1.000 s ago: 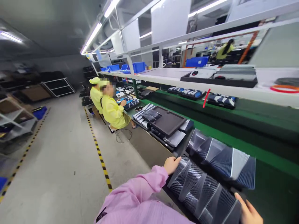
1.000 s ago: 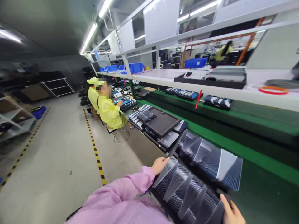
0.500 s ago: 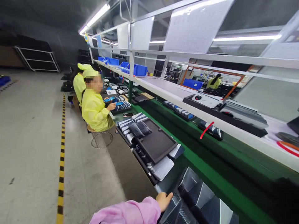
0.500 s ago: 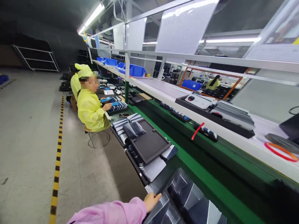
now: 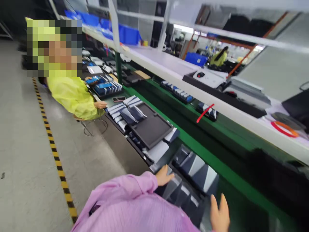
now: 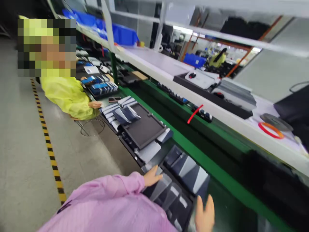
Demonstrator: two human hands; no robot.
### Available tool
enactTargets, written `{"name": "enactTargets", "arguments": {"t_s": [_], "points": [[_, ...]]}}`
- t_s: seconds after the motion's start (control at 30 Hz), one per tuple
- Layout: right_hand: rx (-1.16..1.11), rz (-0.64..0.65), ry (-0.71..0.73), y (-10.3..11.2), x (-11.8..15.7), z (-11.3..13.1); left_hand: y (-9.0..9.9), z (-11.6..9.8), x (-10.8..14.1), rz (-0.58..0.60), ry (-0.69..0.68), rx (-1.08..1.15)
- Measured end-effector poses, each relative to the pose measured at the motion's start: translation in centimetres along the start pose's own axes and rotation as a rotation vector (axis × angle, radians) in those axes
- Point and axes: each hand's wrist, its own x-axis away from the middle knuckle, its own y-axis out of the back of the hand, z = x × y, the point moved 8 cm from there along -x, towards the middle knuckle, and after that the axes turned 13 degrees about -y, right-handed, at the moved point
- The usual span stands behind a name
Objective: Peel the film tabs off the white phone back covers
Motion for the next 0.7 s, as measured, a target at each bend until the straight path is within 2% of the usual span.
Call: {"name": "enactTargets", "arguments": {"t_s": [0.03, 0.07, 0.13, 0.17, 0.23, 0.3, 0.4, 0.47, 0.7], "points": [[0.033, -0.035, 0.052, -0.7, 1.4, 0.5, 0.3, -0.5, 0.2, 0.012, -0.062, -0.039], [0.076, -0.019, 0.131, -2.1, 2.8, 1.3, 0.7, -1.1, 0.2, 0.021, -0.128, -0.079], [0.228, 0.164, 0.226, -6.6, 5.6, 2.2, 2.2, -2.0, 0.1, -0.012, -0.234, -0.198], [0.303, 0.218, 0.224, -8.3, 6.7, 2.2, 3.2, -2.4, -0.1, -0.052, -0.277, -0.318], [0.38, 0.245, 0.193, -10.3, 8.2, 2.0, 5.1, -2.6, -0.8, -0.139, -0.323, -0.645], [0.379, 0.196, 0.164, -10.5, 8.8, 1.8, 6.0, -1.8, -1.9, -0.142, -0.326, -0.817], [0.398, 0.162, 0.182, -10.3, 9.3, 1.7, 6.1, 0.3, -3.1, -0.07, -0.298, -0.872], [0.448, 0.166, 0.223, -10.5, 9.6, 1.8, 6.2, 1.2, -3.5, -0.065, -0.267, -0.91], [0.491, 0.003, 0.297, -10.7, 9.8, 1.9, 7.0, 2.1, -4.0, -0.029, -0.08, -0.933]]}}
